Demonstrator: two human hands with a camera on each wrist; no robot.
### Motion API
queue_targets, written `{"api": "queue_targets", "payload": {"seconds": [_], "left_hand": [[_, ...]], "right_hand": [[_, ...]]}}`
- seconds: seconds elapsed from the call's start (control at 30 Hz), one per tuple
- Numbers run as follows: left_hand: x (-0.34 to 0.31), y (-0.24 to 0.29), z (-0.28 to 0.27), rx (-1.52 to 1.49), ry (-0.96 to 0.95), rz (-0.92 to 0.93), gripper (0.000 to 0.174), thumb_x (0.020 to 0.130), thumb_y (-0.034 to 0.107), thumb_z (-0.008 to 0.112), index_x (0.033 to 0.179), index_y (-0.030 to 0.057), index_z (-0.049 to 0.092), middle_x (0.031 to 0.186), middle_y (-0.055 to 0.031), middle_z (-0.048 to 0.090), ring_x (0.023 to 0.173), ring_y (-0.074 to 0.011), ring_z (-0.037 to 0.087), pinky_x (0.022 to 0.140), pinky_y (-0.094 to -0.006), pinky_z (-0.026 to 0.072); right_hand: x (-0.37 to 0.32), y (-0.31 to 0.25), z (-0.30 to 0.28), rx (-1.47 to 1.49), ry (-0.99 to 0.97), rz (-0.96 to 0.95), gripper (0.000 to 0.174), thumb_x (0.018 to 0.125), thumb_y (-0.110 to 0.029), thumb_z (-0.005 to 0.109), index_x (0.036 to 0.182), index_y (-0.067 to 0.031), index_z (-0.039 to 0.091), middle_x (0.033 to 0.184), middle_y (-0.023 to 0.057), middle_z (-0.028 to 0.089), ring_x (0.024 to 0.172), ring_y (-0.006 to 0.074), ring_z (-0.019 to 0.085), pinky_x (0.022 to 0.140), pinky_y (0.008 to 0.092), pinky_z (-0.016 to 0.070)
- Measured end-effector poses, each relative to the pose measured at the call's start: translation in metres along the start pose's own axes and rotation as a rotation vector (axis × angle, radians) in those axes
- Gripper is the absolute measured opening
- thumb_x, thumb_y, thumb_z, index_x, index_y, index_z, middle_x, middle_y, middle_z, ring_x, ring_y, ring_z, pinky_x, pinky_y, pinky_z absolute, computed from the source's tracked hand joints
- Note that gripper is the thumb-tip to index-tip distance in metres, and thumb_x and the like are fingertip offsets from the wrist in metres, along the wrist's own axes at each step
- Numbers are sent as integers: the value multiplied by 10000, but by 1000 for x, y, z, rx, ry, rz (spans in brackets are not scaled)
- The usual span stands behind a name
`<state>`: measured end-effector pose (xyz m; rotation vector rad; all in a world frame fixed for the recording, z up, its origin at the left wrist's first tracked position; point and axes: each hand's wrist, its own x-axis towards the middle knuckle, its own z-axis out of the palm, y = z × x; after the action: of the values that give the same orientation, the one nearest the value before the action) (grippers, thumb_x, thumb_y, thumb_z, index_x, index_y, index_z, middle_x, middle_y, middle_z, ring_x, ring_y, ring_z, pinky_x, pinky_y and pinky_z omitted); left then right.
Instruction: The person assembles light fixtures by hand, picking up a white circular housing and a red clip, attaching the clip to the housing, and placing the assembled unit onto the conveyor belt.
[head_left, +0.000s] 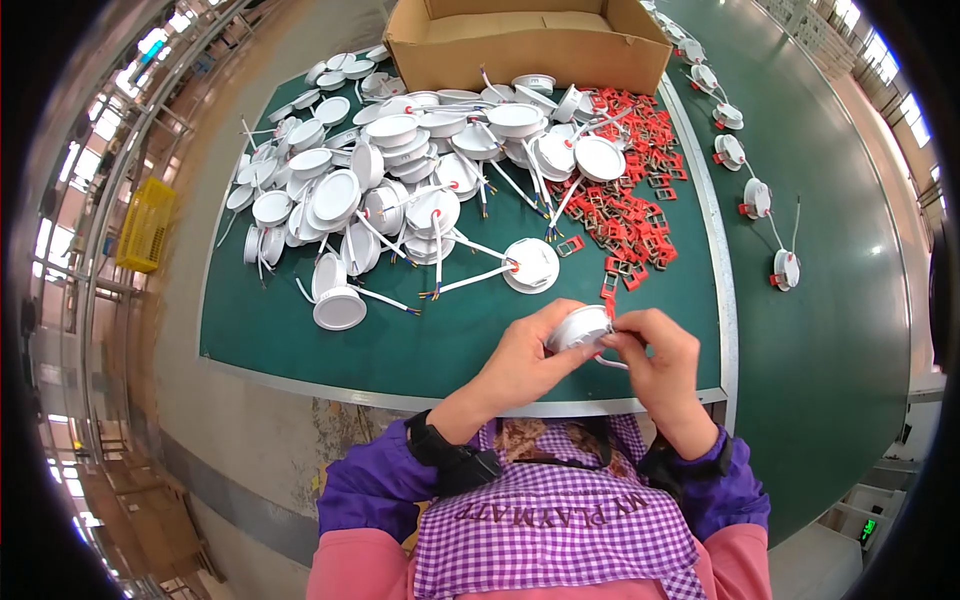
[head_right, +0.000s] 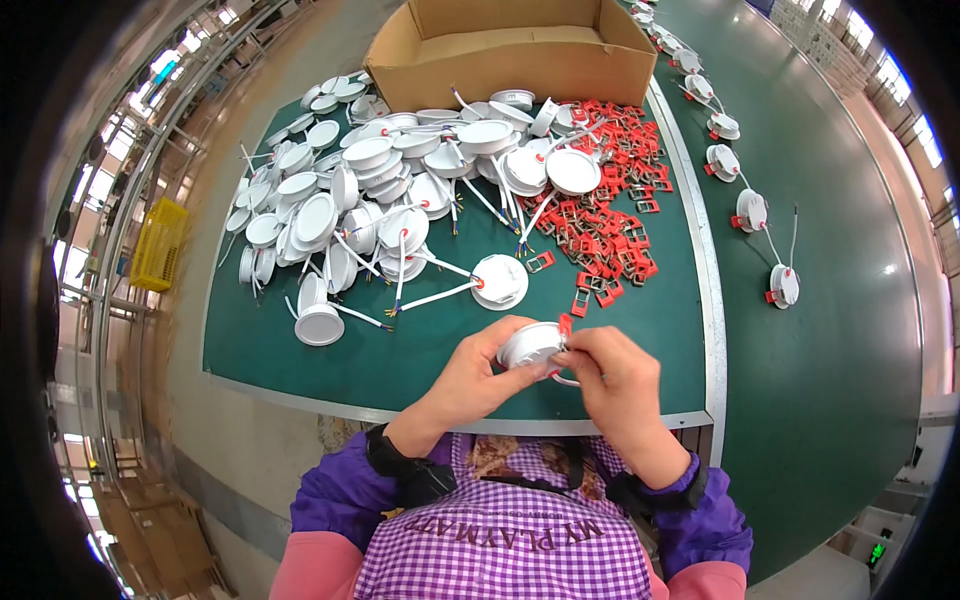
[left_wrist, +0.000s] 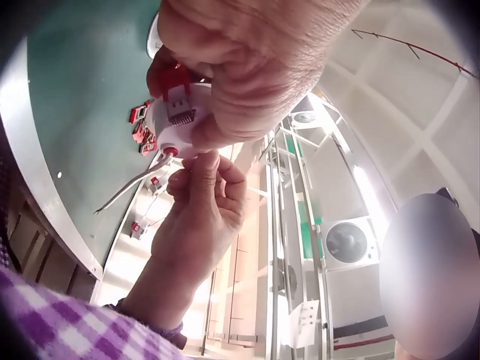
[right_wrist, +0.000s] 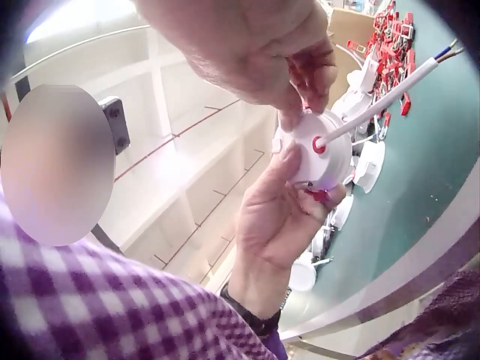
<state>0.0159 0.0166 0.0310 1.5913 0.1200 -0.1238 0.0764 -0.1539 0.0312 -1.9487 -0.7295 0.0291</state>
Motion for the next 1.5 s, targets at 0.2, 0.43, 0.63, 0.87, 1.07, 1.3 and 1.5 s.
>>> {"api": "queue_targets", "payload": {"seconds": [0.2,0.43,0.63,0.87,1.07,1.3,1.5], "left_hand": [[-2,10,4,4,-111,52,292,830,118,648,1094,28,559,920,-17,604,845,-72,549,737,-237,453],[1,10,6,59,-172,-30,312,826,112,652,1107,23,551,923,-25,607,842,-85,565,757,-250,462],[8,-14,14,-358,-222,-137,364,846,79,639,1179,16,506,997,-57,612,866,-99,580,769,-259,484],[4,-22,-43,-275,403,-417,313,902,234,577,1146,54,500,688,-48,585,560,-148,579,535,-266,463],[24,-24,-37,-516,588,-391,327,911,324,560,1138,93,519,563,1,483,452,-117,471,443,-259,366],[1,-19,-40,-345,516,-334,295,948,277,503,1008,24,642,795,37,509,610,-55,422,500,-224,340],[-20,-22,-32,-225,460,-142,291,949,274,492,1026,12,592,1121,-84,552,961,-147,547,773,-311,483]], "right_hand": [[5,-14,-27,495,-81,498,449,727,52,678,1153,35,535,949,125,647,737,113,637,606,218,501],[-1,-4,-25,404,-191,452,364,776,37,642,1127,44,547,935,125,651,729,122,639,604,225,515],[9,15,-51,291,-175,523,318,811,-8,606,1114,69,550,898,98,642,679,101,608,542,224,498],[8,115,-155,-448,276,506,293,809,-62,603,1096,-10,592,925,100,636,719,189,618,586,298,491],[27,59,-69,-414,-36,48,257,754,-1,561,995,-74,614,941,122,608,818,304,604,720,367,488],[43,55,-10,-648,-404,-210,188,769,-76,543,953,-69,578,877,98,514,867,248,565,696,350,487],[38,51,-6,-709,-477,-285,68,778,-89,547,833,-51,537,866,100,504,845,240,563,656,340,494]]}}
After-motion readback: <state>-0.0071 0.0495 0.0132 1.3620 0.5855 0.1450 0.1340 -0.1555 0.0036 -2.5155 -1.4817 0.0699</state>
